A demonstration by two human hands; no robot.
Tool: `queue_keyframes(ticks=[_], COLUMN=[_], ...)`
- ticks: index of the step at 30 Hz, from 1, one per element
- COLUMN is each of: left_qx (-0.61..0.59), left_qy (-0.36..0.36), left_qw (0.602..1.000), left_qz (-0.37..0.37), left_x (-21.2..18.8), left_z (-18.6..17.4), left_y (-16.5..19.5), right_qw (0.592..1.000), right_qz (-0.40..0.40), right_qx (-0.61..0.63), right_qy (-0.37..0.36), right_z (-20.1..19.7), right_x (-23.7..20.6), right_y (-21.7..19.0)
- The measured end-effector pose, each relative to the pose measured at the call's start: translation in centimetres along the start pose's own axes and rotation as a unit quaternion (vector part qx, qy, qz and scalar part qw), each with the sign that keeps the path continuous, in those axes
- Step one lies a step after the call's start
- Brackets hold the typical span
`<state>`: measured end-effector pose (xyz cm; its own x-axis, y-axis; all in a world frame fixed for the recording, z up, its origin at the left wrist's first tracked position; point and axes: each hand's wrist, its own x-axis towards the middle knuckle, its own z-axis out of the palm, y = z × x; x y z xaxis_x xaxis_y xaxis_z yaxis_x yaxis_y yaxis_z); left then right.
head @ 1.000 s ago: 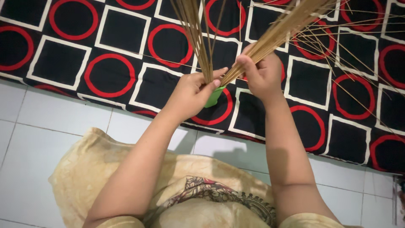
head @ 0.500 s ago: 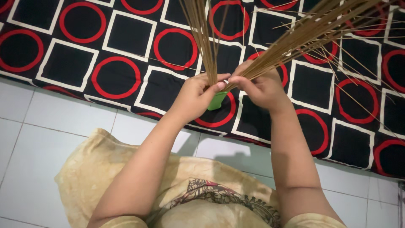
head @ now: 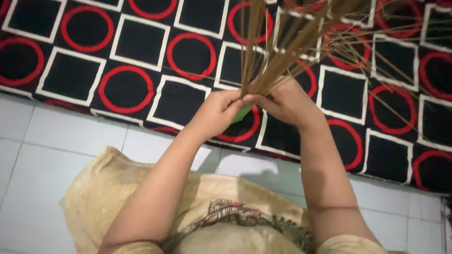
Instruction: The person inserts thin wooden sticks into a green plastic broom head one by one, aligning them and pushing them into place. The person continues adding sticks until the broom head is full, then briefly sweeps the patterned mat with the assembled broom.
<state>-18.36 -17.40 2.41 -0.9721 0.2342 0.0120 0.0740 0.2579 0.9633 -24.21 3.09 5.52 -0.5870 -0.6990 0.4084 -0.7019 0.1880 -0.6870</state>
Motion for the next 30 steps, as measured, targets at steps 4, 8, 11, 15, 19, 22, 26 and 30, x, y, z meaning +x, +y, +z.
queue_keyframes(ticks=[4,8,11,15,19,22,26,30], left_qx=[0.024,0.043,0.064,0.064,0.086,0.084,0.068,0.089], left_qy=[0.009,0.025,0.05,0.103,0.091,0.085,0.066,0.041], left_qw=[0.999,0.999,0.997,0.99,0.992,0.993,0.993,0.995], left_qz=[0.025,0.009,0.012,0.074,-0.017,0.009,0.066,0.031], left_x=[0.2,0.4,0.6,0.7,1.0,1.0,1.3,1.2], left_z=[-0.1,-0.2,0.2,1.4,1.9,2.4,3.2,3.3], left_y=[0.2,0.4,0.4,0.4,0.7,1.1,1.4,1.4], right_qw=[1.0,0.999,0.998,0.995,0.994,0.986,0.904,0.85], right_qz=[0.003,0.034,0.052,0.098,0.07,-0.087,-0.059,-0.022], right_qx=[-0.02,-0.005,-0.028,-0.032,-0.078,0.087,0.407,0.517], right_qy=[0.007,0.011,0.01,0.004,0.039,0.114,0.122,0.099], right_z=[0.0,0.6,0.3,-0.1,-0.7,-1.1,-1.2,-0.7], right_x=[0.0,0.4,0.5,0.9,2.2,3.5,3.7,2.9], right_y=[0.7,1.4,1.2,-0.3,-2.3,-3.2,-3.3,-1.8])
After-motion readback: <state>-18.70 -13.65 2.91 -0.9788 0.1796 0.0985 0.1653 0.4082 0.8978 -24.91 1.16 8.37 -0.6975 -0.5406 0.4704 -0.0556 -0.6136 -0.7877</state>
